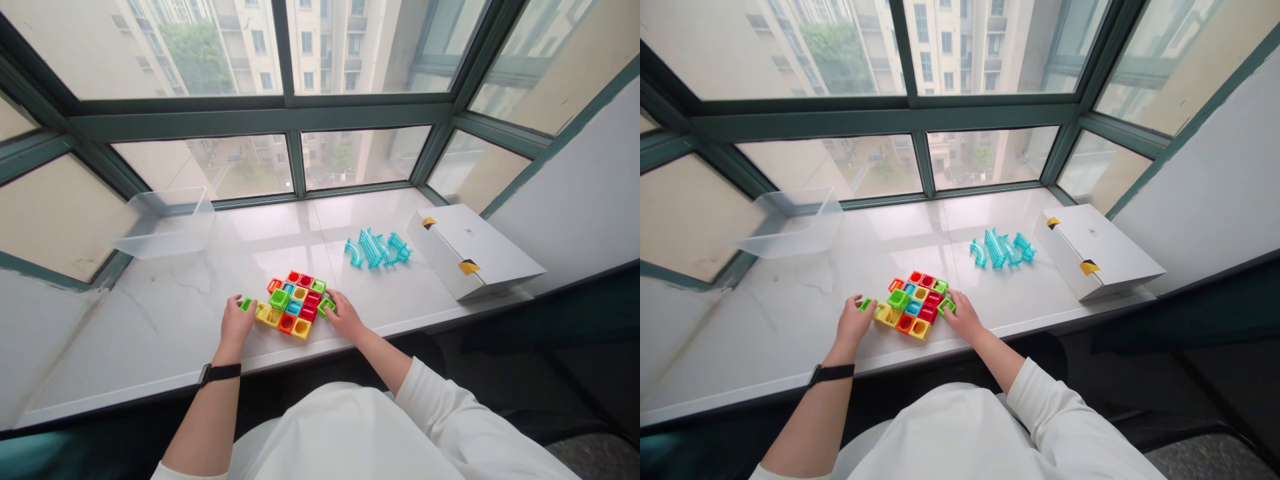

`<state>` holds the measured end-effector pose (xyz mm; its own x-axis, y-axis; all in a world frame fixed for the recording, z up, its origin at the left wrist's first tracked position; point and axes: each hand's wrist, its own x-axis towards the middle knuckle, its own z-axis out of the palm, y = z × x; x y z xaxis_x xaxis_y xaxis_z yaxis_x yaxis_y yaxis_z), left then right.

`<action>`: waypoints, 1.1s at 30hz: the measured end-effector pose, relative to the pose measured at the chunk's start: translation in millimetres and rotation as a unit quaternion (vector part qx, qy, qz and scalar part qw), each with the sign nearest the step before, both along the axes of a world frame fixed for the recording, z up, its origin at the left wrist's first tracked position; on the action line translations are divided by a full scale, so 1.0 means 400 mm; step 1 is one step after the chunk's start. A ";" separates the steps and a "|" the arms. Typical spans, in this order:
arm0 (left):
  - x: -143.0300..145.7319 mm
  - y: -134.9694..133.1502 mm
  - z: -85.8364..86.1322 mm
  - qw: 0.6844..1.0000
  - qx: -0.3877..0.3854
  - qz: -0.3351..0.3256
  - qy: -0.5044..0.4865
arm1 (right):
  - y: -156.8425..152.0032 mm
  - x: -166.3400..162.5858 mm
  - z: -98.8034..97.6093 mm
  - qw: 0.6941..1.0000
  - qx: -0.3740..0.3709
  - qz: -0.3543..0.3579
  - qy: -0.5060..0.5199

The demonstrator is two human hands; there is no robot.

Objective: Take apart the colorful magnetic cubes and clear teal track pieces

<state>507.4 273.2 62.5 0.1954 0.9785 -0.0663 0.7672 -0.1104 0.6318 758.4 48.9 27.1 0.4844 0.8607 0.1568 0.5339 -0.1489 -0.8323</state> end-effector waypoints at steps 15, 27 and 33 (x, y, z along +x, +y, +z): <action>0.044 0.000 -0.009 0.989 0.055 -0.130 -0.038 | 0.064 -0.040 0.015 0.994 -0.037 -0.012 -0.104; 0.020 -0.248 0.058 0.952 0.237 -0.191 -0.041 | 0.018 0.050 0.058 0.998 0.007 -0.062 -0.024; 0.076 -0.350 0.019 0.923 0.268 -0.275 0.006 | 0.109 -0.005 0.113 0.993 0.060 0.051 -0.082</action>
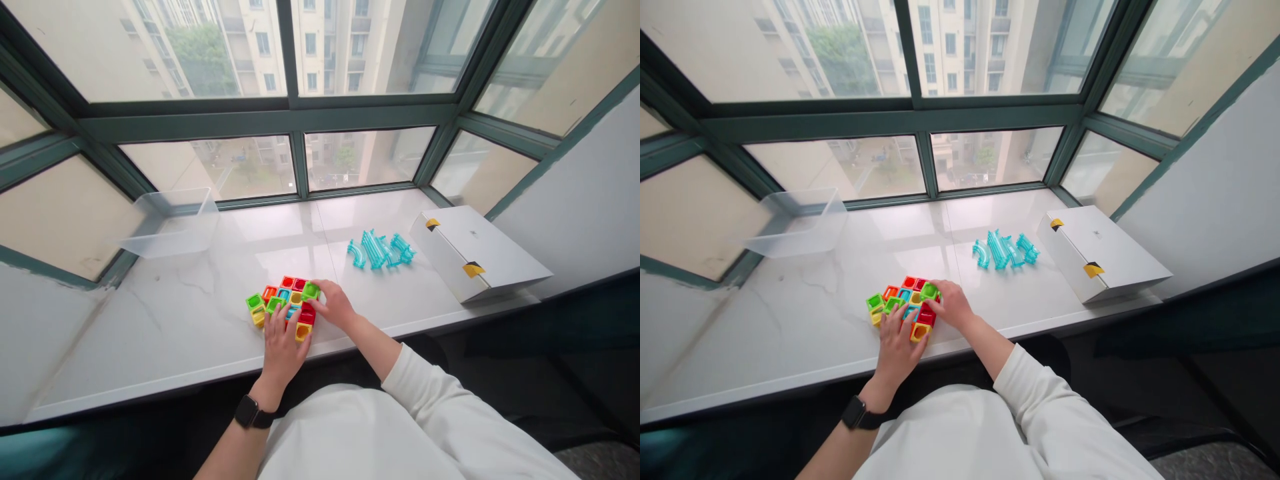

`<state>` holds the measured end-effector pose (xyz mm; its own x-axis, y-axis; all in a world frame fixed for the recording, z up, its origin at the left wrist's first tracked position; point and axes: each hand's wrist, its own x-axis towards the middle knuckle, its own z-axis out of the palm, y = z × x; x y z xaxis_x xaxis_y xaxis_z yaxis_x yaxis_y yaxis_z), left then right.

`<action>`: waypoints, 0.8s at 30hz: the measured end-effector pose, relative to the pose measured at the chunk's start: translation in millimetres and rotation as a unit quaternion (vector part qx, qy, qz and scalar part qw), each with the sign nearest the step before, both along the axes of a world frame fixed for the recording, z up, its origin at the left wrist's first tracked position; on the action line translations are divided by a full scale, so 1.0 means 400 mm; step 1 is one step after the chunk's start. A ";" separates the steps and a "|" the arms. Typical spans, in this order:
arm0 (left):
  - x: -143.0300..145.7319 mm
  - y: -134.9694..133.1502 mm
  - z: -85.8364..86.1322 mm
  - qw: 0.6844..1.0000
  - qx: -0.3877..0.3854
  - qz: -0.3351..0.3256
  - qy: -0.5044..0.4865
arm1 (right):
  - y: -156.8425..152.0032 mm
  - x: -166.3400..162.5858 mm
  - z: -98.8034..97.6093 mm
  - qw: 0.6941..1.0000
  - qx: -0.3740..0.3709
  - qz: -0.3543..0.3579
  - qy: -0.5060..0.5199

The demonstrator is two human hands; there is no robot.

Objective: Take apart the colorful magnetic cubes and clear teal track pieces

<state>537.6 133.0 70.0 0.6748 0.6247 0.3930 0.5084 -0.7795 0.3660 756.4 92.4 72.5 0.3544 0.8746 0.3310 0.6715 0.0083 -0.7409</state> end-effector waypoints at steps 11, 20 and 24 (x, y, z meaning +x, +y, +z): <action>0.024 -0.008 0.027 0.998 0.047 0.019 0.021 | -0.030 0.186 0.024 0.977 0.067 -0.170 -0.111; 0.050 0.025 0.028 0.996 0.072 0.019 0.048 | -0.097 0.747 0.106 0.894 -0.228 -0.385 -0.015; 0.115 0.005 0.085 0.999 0.048 0.007 -0.024 | -0.085 0.815 0.096 0.890 -0.304 -0.340 0.020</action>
